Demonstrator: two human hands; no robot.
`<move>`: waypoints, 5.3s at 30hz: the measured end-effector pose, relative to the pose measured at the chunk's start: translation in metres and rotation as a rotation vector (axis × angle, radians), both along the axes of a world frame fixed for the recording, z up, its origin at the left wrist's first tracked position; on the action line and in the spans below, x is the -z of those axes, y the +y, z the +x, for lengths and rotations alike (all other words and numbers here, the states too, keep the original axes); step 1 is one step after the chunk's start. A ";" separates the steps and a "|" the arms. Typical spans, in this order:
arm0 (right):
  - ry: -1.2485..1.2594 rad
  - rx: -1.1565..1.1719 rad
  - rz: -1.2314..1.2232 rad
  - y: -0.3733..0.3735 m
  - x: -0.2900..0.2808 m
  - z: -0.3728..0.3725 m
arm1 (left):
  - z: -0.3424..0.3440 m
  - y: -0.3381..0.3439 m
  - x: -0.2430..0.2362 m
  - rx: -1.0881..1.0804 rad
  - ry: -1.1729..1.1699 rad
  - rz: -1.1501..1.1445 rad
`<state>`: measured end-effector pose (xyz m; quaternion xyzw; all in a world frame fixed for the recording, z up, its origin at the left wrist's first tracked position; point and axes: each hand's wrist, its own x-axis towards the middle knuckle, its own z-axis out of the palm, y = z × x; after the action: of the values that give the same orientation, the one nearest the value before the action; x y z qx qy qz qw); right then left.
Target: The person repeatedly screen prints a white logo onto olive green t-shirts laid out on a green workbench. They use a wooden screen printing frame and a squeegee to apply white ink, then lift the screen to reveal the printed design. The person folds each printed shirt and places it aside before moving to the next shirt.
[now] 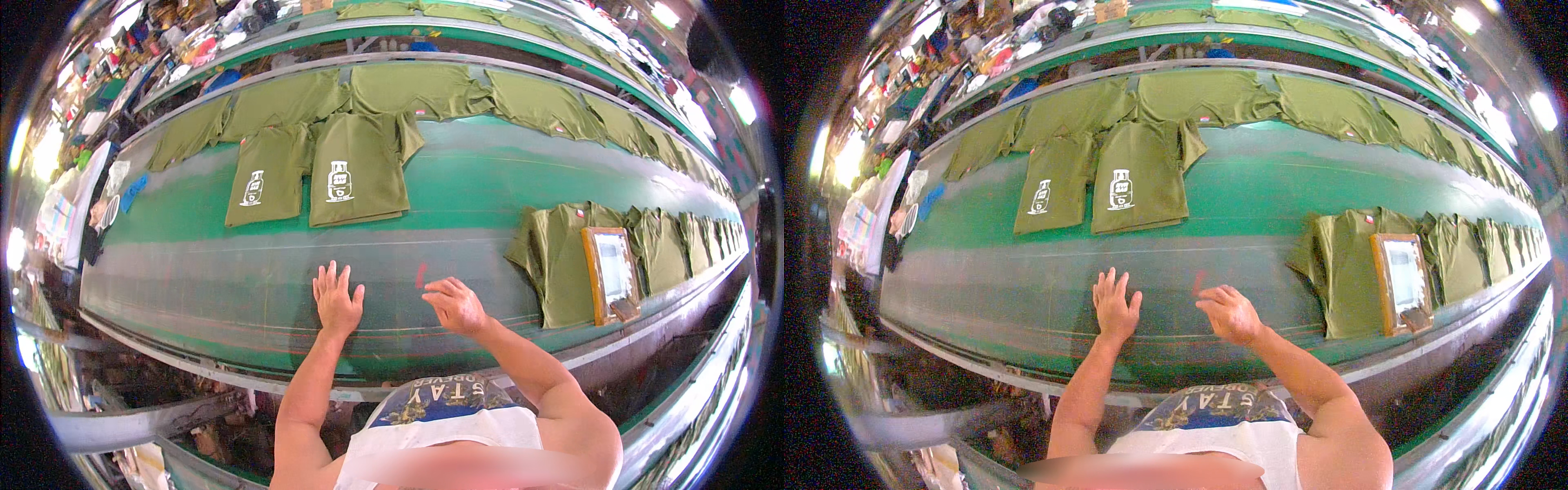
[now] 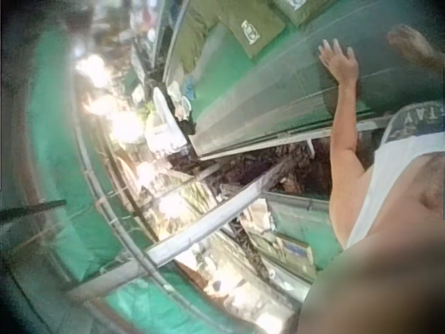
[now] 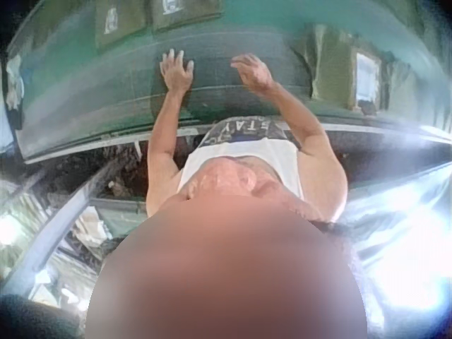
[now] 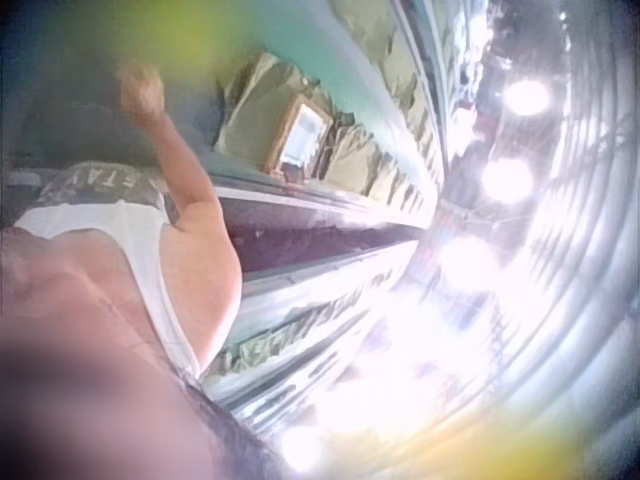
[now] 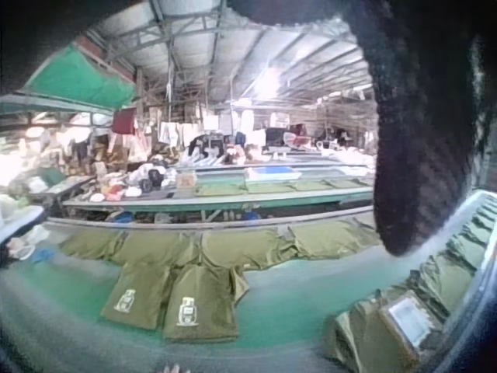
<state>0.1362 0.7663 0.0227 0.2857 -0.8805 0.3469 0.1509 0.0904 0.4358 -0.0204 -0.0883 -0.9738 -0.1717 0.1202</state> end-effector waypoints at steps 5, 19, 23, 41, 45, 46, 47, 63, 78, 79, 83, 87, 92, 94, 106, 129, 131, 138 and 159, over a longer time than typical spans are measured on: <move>0.009 0.046 -0.035 0.005 -0.026 0.052 | 0.003 0.002 0.008 0.011 0.021 -0.010; 0.086 -0.176 -0.046 0.050 -0.070 0.143 | 0.078 0.118 -0.051 0.296 0.056 0.557; 0.106 -0.138 -0.103 0.110 -0.078 0.175 | 0.112 0.214 -0.070 0.373 0.087 0.636; 0.042 0.208 -0.324 0.427 -0.079 0.274 | 0.225 0.466 -0.094 0.289 -0.068 0.692; 0.037 0.239 -0.304 0.453 -0.080 0.266 | 0.196 0.475 -0.077 0.285 -0.088 0.733; 0.018 0.245 -0.246 0.461 -0.083 0.267 | 0.189 0.480 -0.070 0.249 -0.100 0.763; 0.013 0.276 -0.214 0.470 -0.086 0.271 | 0.183 0.486 -0.064 0.201 -0.146 0.796; -0.296 0.271 0.298 0.568 -0.051 0.234 | 0.112 0.661 0.012 0.132 -0.195 0.977; -0.361 -0.130 0.039 0.627 -0.047 0.186 | 0.131 0.696 0.018 0.039 0.047 0.646; -0.327 -0.127 0.056 0.624 -0.044 0.192 | 0.130 0.695 0.016 0.082 0.091 0.559; -0.241 -0.104 0.099 0.618 -0.028 0.206 | 0.131 0.694 0.011 0.096 0.067 0.584; -0.175 -0.036 0.078 0.610 -0.012 0.204 | 0.132 0.696 0.013 0.074 0.031 0.682; -0.138 0.075 0.128 0.613 0.001 0.143 | 0.130 0.697 0.008 0.079 0.076 0.589; -0.142 0.097 0.099 0.618 0.005 0.104 | 0.130 0.697 0.007 0.088 0.061 0.642; -0.347 0.023 0.178 0.628 -0.032 0.078 | 0.132 0.700 0.008 0.052 -0.002 0.641; -0.393 -0.188 0.236 0.619 -0.048 0.151 | 0.130 0.698 0.012 0.091 0.029 0.630; -0.456 -0.206 0.261 0.629 -0.047 0.127 | 0.131 0.698 0.013 0.088 0.042 0.615; -0.262 0.110 0.198 0.633 -0.033 0.016 | 0.131 0.699 0.012 0.095 0.039 0.604; -0.402 -0.030 0.190 0.642 -0.028 0.051 | 0.156 0.688 -0.004 0.105 -0.050 0.507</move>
<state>0.1867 1.4087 0.0512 0.2366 -0.9173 0.3145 -0.0605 0.2463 1.1235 -0.0168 -0.1013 -0.8964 -0.4184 0.1052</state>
